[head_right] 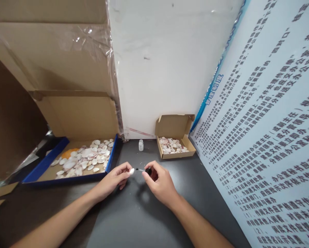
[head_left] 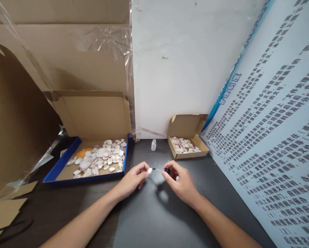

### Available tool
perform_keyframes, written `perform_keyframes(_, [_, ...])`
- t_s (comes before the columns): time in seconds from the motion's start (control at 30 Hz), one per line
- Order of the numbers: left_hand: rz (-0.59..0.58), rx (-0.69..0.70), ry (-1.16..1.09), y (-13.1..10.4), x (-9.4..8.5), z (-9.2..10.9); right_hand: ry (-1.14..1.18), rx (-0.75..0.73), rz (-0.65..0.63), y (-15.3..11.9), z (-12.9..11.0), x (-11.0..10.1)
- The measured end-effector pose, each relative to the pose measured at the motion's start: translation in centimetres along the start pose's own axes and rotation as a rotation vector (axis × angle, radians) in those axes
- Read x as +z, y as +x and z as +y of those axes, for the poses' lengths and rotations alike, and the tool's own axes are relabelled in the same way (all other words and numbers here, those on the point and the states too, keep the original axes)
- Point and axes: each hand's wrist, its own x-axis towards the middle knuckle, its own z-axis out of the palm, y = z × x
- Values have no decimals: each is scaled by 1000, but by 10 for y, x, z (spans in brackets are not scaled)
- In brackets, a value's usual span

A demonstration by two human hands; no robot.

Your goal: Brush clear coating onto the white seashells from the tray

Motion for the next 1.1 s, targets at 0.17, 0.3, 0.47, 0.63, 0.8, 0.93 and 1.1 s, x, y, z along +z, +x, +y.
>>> perform_keyframes(0.17, [-17, 15, 13, 0, -1, -2, 52, -9, -48, 0, 0, 0])
perform_keyframes(0.3, [-8, -7, -9, 0, -1, -2, -16, 5, 14, 1, -2, -1])
perform_keyframes(0.47, [-12, -1, -51, 0, 0, -2, 97, -16, -49, -1, 0, -1])
perform_keyframes(0.63, [-10, 10, 3, 1, -1, -4, 90, 30, 16, -1, 3, 1])
perform_keyframes(0.8, [-18, 15, 11, 1, -1, -4, 138, 34, -36, -1, 0, 0])
perform_keyframes(0.93, [-10, 11, 35, 1, -1, -2, 73, 29, 3, -1, -1, -1])
perform_keyframes(1.1, [-13, 7, 6, 0, 1, 0, 109, 29, -36, -1, 0, 0])
